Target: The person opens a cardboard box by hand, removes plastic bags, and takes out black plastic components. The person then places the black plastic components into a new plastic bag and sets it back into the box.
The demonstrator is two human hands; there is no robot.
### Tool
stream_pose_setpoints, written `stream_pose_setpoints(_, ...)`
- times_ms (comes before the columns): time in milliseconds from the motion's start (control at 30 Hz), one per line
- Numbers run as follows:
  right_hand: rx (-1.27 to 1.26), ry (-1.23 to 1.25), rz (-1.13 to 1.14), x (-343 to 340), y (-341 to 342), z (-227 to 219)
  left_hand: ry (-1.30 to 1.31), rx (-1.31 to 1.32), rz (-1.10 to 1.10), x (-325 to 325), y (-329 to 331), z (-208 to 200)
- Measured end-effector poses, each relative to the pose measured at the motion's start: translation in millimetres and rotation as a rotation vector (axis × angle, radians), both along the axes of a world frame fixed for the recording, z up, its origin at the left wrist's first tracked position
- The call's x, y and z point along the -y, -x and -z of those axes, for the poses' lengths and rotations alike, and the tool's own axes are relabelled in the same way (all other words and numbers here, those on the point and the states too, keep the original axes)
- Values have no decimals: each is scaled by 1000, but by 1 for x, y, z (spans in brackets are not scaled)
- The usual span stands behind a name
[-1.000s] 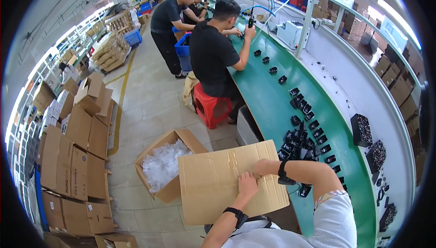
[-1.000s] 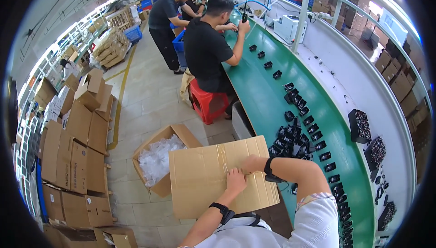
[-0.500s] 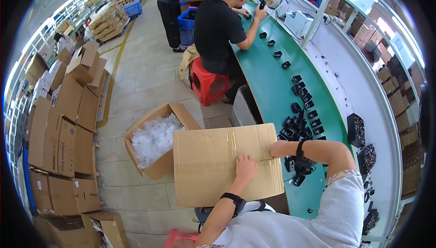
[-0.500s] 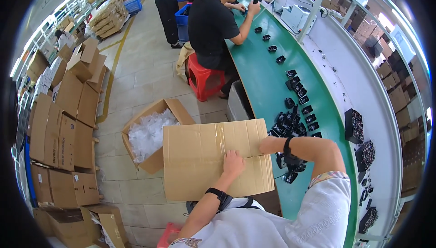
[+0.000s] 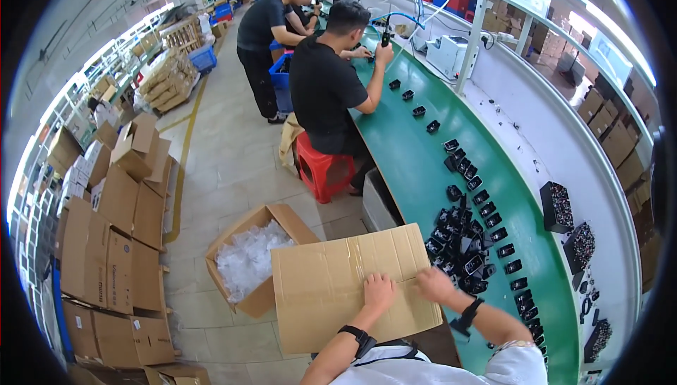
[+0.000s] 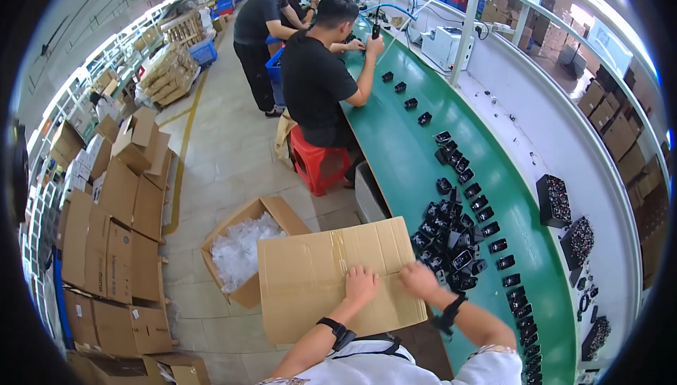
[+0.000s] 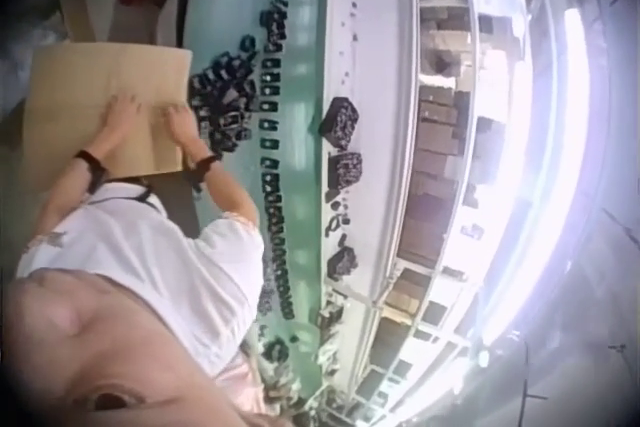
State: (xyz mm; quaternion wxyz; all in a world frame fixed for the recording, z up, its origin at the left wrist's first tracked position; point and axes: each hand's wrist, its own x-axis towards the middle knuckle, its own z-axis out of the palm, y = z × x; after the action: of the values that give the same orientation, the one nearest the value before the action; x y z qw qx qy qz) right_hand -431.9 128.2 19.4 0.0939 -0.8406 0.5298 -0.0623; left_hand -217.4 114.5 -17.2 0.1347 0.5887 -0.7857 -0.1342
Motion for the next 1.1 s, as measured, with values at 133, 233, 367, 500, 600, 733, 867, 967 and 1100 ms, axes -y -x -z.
stream_pose_setpoints(133,21,180,194,-14,-33,-13,4,12,-10,4,-3,3)
stream_pose_setpoints(233,28,84,235,1,-21,-1,18,-4,33,1,1,1)
stream_pose_setpoints(367,27,112,129,18,-23,4,9,-18,117,9,-6,21)
stream_pose_setpoints(500,166,95,85,27,-8,30,118,-54,327,-7,27,11)
stream_pose_setpoints(600,142,151,126,22,-6,36,189,-168,284,-17,35,-10)
stream_pose_setpoints(733,264,106,224,18,-7,29,-133,-221,326,8,31,-12)
stream_pose_setpoints(867,364,-68,399,22,20,5,-321,-88,310,17,41,-30)
stream_pose_setpoints(967,435,-107,471,26,21,5,-291,-64,349,18,40,-26)
stream_pose_setpoints(1100,575,-493,781,39,48,16,-306,-103,354,19,40,-20)
